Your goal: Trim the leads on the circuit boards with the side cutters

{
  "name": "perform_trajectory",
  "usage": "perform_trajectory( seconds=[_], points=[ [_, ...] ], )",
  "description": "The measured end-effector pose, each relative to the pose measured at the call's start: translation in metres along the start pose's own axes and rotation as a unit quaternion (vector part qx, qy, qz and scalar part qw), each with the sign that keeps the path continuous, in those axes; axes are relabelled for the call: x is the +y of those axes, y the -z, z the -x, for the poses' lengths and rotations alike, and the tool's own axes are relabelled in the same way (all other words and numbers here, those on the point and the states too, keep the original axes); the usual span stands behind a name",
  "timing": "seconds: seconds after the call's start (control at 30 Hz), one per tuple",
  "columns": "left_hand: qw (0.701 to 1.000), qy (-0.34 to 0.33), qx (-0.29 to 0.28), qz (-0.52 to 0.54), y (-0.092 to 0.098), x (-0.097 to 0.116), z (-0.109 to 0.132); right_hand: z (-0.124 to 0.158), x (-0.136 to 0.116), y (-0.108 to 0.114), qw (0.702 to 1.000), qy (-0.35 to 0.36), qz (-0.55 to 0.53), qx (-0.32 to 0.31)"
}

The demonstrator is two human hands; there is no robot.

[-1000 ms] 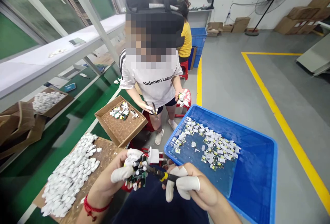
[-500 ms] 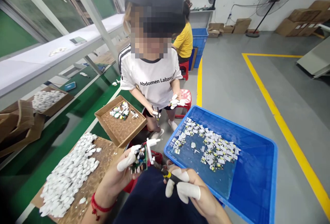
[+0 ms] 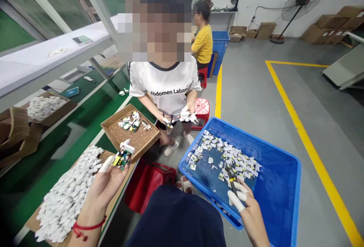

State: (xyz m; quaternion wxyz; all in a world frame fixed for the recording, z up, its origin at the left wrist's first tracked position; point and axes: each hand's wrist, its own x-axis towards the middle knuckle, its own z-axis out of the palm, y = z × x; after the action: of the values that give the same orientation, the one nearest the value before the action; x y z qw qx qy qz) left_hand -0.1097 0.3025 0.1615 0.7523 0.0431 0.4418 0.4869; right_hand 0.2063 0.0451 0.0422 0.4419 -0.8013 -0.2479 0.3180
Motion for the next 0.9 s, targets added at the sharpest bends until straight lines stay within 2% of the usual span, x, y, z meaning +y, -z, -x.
perform_trajectory(
  seconds=[0.1, 0.17, 0.33, 0.47, 0.6, 0.77, 0.9],
  points=[
    [1.000, -0.013, -0.006, 0.003, 0.010, 0.000, -0.006, 0.001, -0.006, -0.004, 0.999, 0.025, 0.037, 0.015],
    [0.999, 0.002, -0.031, 0.011, 0.017, -0.002, -0.011, 0.003, -0.010, -0.008, 0.998, 0.044, 0.052, 0.013],
    [0.988, 0.053, -0.142, 0.023, 0.030, -0.011, -0.017, 0.009, -0.012, -0.020, 0.988, 0.134, 0.071, 0.015],
    [0.977, 0.105, -0.180, -0.035, 0.018, -0.021, -0.004, 0.015, -0.023, -0.027, 0.962, 0.248, 0.110, 0.023],
    [0.966, 0.150, -0.199, -0.065, -0.003, -0.036, 0.015, 0.023, -0.057, -0.038, 0.926, 0.350, 0.140, 0.010],
    [0.967, 0.106, -0.207, -0.106, -0.014, -0.051, 0.032, 0.036, -0.110, -0.052, 0.888, 0.434, 0.146, -0.034],
    [0.957, 0.067, -0.215, -0.182, -0.018, -0.051, 0.044, 0.044, -0.139, -0.057, 0.853, 0.493, 0.171, -0.027]
  ],
)
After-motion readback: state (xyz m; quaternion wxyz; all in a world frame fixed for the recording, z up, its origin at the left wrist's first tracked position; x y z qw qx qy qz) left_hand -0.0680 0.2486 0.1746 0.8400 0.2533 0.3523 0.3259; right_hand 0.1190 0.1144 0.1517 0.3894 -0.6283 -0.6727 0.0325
